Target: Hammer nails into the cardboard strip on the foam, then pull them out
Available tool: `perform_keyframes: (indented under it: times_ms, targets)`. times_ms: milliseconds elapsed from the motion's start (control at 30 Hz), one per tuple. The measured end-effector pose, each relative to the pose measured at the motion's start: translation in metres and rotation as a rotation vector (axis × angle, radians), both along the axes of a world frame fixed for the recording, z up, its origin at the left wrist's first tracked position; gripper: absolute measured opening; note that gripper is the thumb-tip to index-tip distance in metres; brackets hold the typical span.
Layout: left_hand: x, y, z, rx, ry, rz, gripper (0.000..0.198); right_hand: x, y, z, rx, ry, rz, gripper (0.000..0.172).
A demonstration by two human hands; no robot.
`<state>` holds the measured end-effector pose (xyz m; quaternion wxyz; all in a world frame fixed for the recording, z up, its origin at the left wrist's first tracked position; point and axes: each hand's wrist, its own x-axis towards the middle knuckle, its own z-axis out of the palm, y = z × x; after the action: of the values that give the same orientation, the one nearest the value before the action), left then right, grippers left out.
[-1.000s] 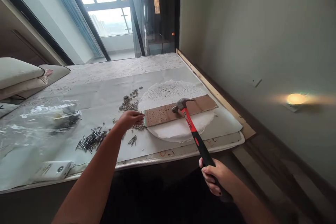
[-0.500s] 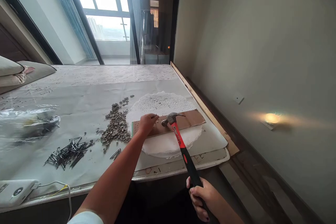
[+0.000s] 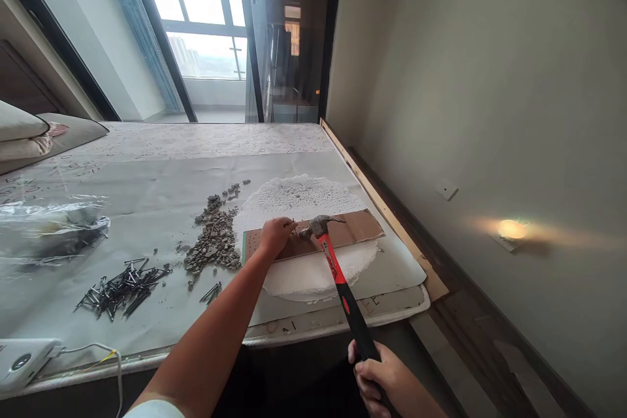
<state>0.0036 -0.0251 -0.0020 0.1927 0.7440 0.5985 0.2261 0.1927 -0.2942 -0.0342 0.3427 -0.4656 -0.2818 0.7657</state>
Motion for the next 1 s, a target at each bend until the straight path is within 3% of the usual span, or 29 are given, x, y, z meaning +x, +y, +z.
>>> perform_keyframes:
  times_ms: [300,733,833,1000]
  targets:
    - [0.001,-0.002,0.003,0.026,0.074,-0.003,0.029,0.001,0.001,-0.006,0.008,0.013,-0.002,0.021]
    - [0.001,-0.005,-0.006,0.052,0.127,-0.004,0.031,-0.006,0.005,0.012,0.044,-0.071,0.002,0.021]
    - [-0.002,-0.008,-0.005,0.042,0.089,-0.017,0.03,-0.006,0.007,0.029,0.073,-0.139,-0.009,0.018]
    - [-0.004,-0.01,-0.004,0.038,0.056,-0.015,0.028,0.006,0.013,0.089,0.128,-0.395,-0.056,0.018]
